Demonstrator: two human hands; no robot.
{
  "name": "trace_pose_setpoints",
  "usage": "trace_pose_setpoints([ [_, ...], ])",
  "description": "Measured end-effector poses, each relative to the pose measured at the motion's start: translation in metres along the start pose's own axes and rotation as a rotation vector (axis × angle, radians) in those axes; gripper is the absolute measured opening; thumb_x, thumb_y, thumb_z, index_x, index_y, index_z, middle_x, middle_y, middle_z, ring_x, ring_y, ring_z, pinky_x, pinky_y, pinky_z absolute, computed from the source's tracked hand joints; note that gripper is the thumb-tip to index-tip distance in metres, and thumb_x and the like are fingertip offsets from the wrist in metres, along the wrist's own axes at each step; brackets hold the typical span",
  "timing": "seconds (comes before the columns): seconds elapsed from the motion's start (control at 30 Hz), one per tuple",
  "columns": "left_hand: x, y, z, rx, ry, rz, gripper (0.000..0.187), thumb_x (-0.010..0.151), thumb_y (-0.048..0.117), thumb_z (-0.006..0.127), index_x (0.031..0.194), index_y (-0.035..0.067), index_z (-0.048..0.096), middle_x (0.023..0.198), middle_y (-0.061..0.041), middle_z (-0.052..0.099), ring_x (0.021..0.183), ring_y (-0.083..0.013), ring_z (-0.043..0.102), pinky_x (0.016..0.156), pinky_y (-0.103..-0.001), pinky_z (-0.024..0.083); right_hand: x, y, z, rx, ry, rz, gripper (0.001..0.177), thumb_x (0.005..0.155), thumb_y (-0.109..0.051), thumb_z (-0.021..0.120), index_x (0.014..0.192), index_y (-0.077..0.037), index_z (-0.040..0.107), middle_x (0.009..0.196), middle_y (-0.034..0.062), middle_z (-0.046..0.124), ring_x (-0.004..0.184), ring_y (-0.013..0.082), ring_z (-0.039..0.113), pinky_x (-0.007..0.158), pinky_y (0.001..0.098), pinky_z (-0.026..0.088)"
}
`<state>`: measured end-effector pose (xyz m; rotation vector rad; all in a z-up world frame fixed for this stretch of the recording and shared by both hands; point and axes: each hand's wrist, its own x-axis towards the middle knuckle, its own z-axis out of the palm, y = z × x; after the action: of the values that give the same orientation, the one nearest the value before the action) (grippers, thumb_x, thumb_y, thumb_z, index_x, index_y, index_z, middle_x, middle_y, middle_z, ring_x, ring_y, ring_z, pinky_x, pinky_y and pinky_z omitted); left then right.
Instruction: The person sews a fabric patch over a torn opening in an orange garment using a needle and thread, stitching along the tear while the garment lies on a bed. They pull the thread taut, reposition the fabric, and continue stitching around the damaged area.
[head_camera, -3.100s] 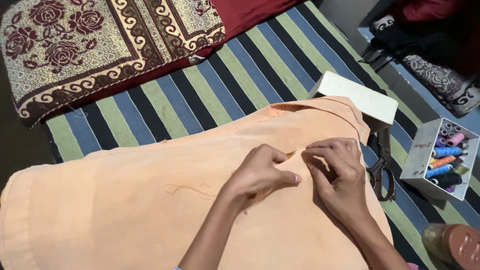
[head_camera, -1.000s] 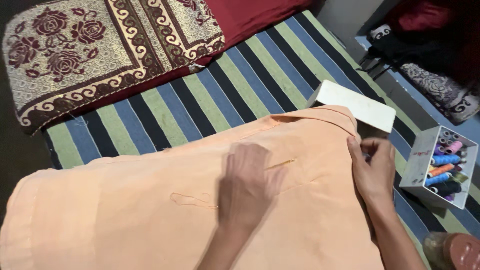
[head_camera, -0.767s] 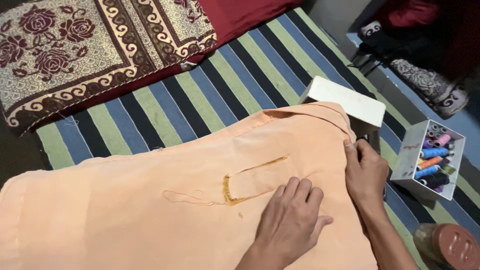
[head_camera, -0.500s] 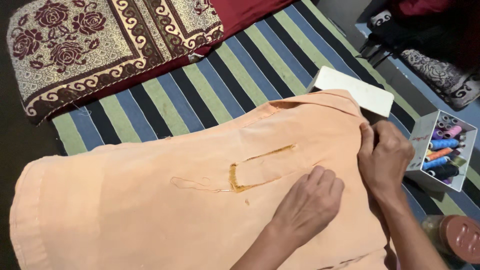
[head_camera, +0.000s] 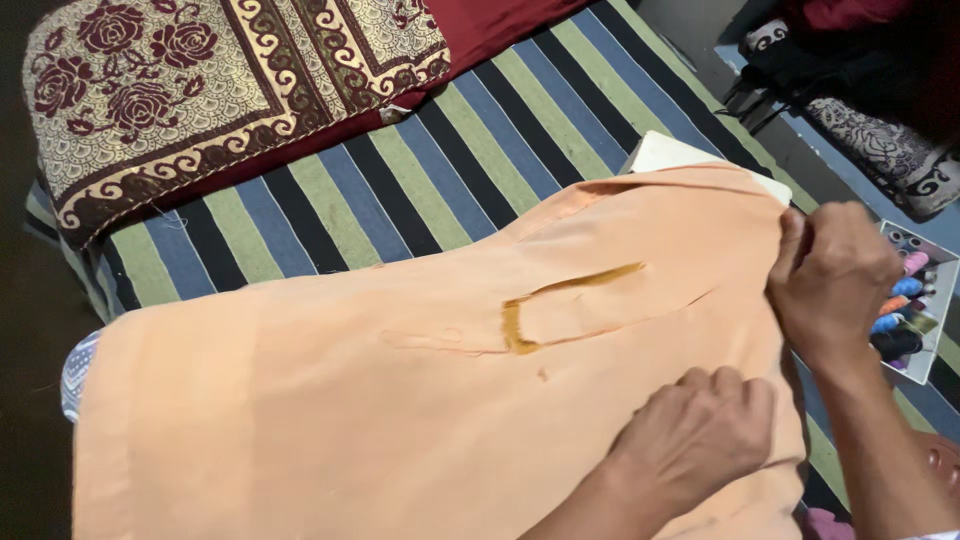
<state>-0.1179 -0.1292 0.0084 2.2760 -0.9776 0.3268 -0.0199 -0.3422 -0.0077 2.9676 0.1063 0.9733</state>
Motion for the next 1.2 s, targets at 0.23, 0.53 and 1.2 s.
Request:
trace_pose_setpoints([
  [0.23,0.008,0.000,-0.010,-0.224,-0.060,-0.107,0.019,0.094,0.014,0.066,0.093,-0.004,0.060,0.086,-0.019,0.064,0.081,-0.0337,0.067,0.065,-0.043,0.057,0.027,-0.014,-0.011,-0.028,-0.404,0.109,0.027,0.095,-0.027,0.078,0.089,-0.001,0.072,0.081,0.0198,0.067,0.071,0.0385,0.065,0.065,0.0470,0.049],
  [0.53,-0.025,-0.090,-0.090,-0.253,0.095,-0.685,0.016,0.084,0.008,0.070,0.099,0.003,0.068,0.101,-0.011,0.068,0.096,-0.0296,0.066,0.078,-0.043,0.054,0.021,-0.109,-0.066,0.686,-0.286,0.221,0.013,0.088,-0.012,0.077,0.097,-0.003,0.073,0.088,0.0081,0.072,0.080,0.0231,0.072,0.074,0.0365,0.056],
  [1.2,-0.018,-0.112,-0.091,-0.878,-0.178,-0.910,0.010,0.088,0.010,0.066,0.084,0.002,0.065,0.063,-0.003,0.061,0.057,-0.0116,0.055,0.056,-0.029,0.046,-0.008,-0.136,-0.096,0.630,-0.377,0.014,0.032,0.074,-0.012,0.078,0.105,-0.005,0.073,0.112,0.0081,0.069,0.111,0.0274,0.058,0.094,0.0399,0.045],
])
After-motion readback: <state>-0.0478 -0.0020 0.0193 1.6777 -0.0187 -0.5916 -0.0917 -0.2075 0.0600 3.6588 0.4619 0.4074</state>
